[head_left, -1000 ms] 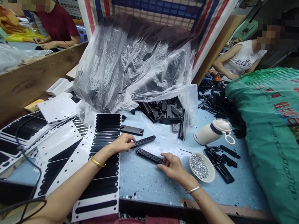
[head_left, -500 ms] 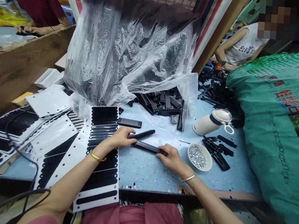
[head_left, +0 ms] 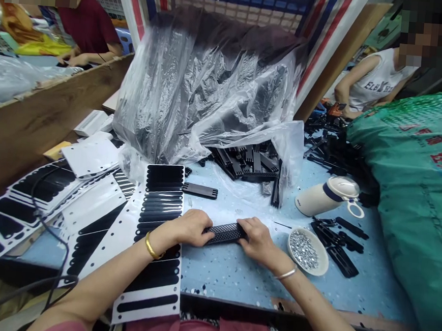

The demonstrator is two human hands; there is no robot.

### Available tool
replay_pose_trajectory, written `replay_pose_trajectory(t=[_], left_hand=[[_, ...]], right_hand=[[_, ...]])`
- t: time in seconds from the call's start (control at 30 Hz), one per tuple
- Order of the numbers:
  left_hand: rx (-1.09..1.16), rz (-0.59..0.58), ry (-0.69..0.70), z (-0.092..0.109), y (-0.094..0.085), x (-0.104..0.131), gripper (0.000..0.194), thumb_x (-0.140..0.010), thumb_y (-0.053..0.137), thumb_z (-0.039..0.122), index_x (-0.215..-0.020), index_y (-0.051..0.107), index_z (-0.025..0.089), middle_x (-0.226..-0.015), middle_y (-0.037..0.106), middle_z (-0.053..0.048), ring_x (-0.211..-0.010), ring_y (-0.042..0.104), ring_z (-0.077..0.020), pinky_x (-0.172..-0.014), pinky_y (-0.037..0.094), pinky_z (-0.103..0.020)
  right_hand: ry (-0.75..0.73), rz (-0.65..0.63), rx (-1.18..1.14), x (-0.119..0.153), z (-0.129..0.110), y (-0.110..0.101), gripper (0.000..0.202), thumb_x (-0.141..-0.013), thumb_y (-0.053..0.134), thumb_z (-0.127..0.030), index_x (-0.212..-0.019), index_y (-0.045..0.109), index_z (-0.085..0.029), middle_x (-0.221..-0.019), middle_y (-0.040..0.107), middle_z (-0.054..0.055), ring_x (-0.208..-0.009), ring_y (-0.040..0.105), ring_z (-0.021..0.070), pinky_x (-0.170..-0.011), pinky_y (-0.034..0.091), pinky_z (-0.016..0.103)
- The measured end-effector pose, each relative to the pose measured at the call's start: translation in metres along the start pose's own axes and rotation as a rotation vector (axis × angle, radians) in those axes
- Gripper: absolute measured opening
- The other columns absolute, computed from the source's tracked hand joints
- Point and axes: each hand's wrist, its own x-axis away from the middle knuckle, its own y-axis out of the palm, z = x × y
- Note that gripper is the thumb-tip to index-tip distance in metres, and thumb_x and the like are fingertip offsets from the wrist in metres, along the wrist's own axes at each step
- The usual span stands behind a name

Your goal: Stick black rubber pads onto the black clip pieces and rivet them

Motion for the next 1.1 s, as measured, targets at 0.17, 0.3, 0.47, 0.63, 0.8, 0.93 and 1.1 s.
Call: replay_pose_trajectory(t=[0.17,0.3,0.47,0.63,0.8,0.93,1.1], left_hand=[[-0.132,0.346,-0.170,-0.046,-0.011,-0.011,0.032,-0.077,0.053,0.012,-0.106,0.065,0.015,-0.100,0.067,-0.013,-0.096,0.059,-0.0268,-0.085,0.042,-0.039],[-0.167,0.297,-0.186,-0.070,-0.017,-0.035,0.033,-0.070,0.050,0.003,-0.096,0.066,0.013,-0.091,0.068,-0.013,-0.091,0.061,-0.0271,-0.084,0.041,-0.041],[-0.146,0.188,-0.068,-0.040,-0.010,-0.056,0.020,-0.072,0.054,0.012,-0.085,0.069,0.016,-0.080,0.070,-0.011,-0.081,0.064,-0.0279,-0.081,0.041,-0.040],[-0.102,0.186,-0.029,-0.017,-0.005,-0.056,0.017,-0.073,0.054,0.012,-0.080,0.069,0.015,-0.075,0.070,-0.011,-0.076,0.065,-0.0279,-0.078,0.043,-0.040],[-0.063,0.238,0.017,-0.006,-0.002,-0.053,0.030,-0.074,0.054,0.011,-0.099,0.069,0.018,-0.096,0.072,-0.009,-0.091,0.065,-0.0255,-0.085,0.043,-0.038],[-0.022,0.364,0.069,0.000,0.004,-0.048,0.042,-0.071,0.057,0.008,-0.111,0.066,0.018,-0.101,0.071,-0.011,-0.096,0.063,-0.0273,-0.088,0.043,-0.042],[0.225,0.355,-0.076,-0.017,0.011,-0.034,0.042,-0.078,0.057,0.019,-0.120,0.063,0.018,-0.109,0.071,-0.009,-0.099,0.066,-0.0247,-0.091,0.048,-0.037]], right_hand=[[-0.007,-0.036,-0.001,0.019,-0.004,0.001,0.040,-0.069,0.061,-0.008,-0.109,0.060,-0.015,-0.093,0.065,0.010,-0.085,0.057,0.0249,-0.075,0.048,0.038],[0.022,-0.030,0.005,0.027,-0.008,-0.001,0.042,-0.070,0.064,-0.008,-0.111,0.059,-0.016,-0.092,0.065,0.010,-0.085,0.057,0.0254,-0.074,0.049,0.039],[0.061,-0.013,-0.053,0.030,-0.014,-0.010,0.050,-0.068,0.074,-0.016,-0.116,0.059,-0.013,-0.096,0.065,0.012,-0.089,0.059,0.0274,-0.078,0.050,0.041],[0.326,0.101,-0.400,0.018,-0.004,-0.024,0.045,-0.078,0.066,-0.046,-0.109,0.064,-0.013,-0.090,0.068,0.012,-0.083,0.063,0.0258,-0.076,0.052,0.040],[0.531,0.056,-0.652,-0.035,0.020,-0.018,0.045,-0.091,0.042,-0.051,-0.079,0.064,-0.013,-0.064,0.067,0.008,-0.055,0.066,0.0179,-0.046,0.049,0.025],[0.498,0.010,-0.713,-0.058,0.029,-0.012,0.034,-0.083,0.055,-0.045,-0.078,0.065,-0.012,-0.058,0.066,0.005,-0.052,0.065,0.0163,-0.043,0.048,0.022],[0.453,0.039,-0.608,-0.033,0.029,-0.010,0.020,-0.065,0.071,-0.029,-0.076,0.070,-0.013,-0.061,0.067,0.002,-0.057,0.063,0.0162,-0.054,0.051,0.026]])
